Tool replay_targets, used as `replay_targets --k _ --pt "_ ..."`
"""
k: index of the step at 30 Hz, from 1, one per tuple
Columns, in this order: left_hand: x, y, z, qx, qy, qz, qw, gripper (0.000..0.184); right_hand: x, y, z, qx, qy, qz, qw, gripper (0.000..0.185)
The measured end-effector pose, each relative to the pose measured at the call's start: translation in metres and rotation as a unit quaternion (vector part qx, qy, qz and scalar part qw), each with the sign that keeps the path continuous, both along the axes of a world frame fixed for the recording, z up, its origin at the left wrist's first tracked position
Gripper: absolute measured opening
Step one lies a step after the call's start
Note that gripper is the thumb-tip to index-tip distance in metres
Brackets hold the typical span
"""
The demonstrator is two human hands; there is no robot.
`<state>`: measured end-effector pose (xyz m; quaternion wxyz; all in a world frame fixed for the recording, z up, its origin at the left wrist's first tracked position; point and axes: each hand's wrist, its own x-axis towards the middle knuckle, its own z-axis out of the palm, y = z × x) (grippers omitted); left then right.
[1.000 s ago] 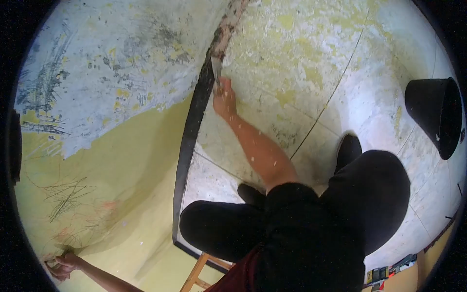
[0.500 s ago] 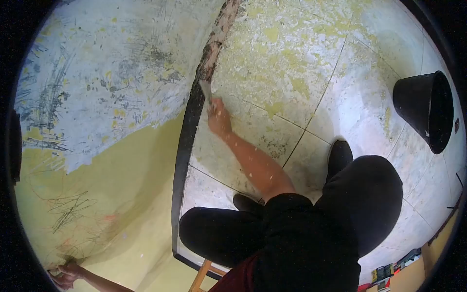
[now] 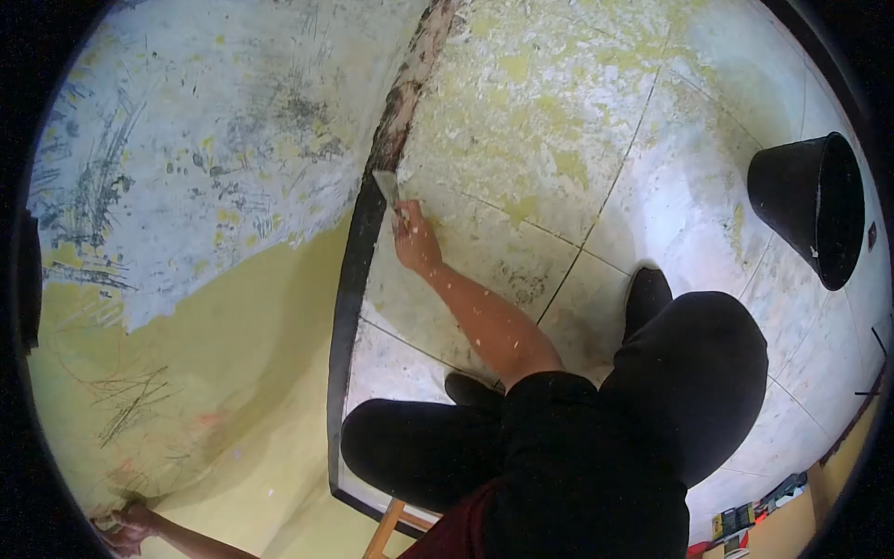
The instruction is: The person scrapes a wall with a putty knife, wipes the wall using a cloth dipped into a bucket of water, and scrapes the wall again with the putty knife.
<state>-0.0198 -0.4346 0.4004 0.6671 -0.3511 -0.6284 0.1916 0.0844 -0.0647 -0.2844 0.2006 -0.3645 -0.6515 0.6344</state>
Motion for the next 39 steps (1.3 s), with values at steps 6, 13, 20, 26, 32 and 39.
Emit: replay_targets --k 6,13,20,26,32,39 --pt "0.017 0.024 -0.005 -0.027 0.013 0.092 0.995 0.078 -0.010 -0.012 -0.004 -0.060 0.021 -0.038 0.997 0.027" --pt "0.004 -0.032 0.054 -0.062 -0.018 0.081 0.995 0.075 -0.011 -0.005 -0.011 -0.036 0.038 -0.053 0.997 0.030" --pt "0.006 -0.016 0.038 -0.015 -0.042 0.070 0.997 0.079 0.022 -0.020 -0.013 -0.063 0.048 0.069 0.994 0.029" --pt "0.019 0.043 -0.010 -0.048 0.011 0.055 0.997 0.079 0.007 -0.025 0.020 -0.121 -0.026 0.007 0.992 0.026" --pt "0.025 0.095 -0.035 0.019 -0.051 -0.001 0.998 0.086 0.005 -0.080 0.057 -0.006 -0.036 -0.081 0.996 0.024" --pt "0.026 0.071 -0.026 0.071 -0.027 0.028 0.997 0.085 -0.020 -0.021 0.035 -0.045 -0.006 -0.051 0.998 0.033"
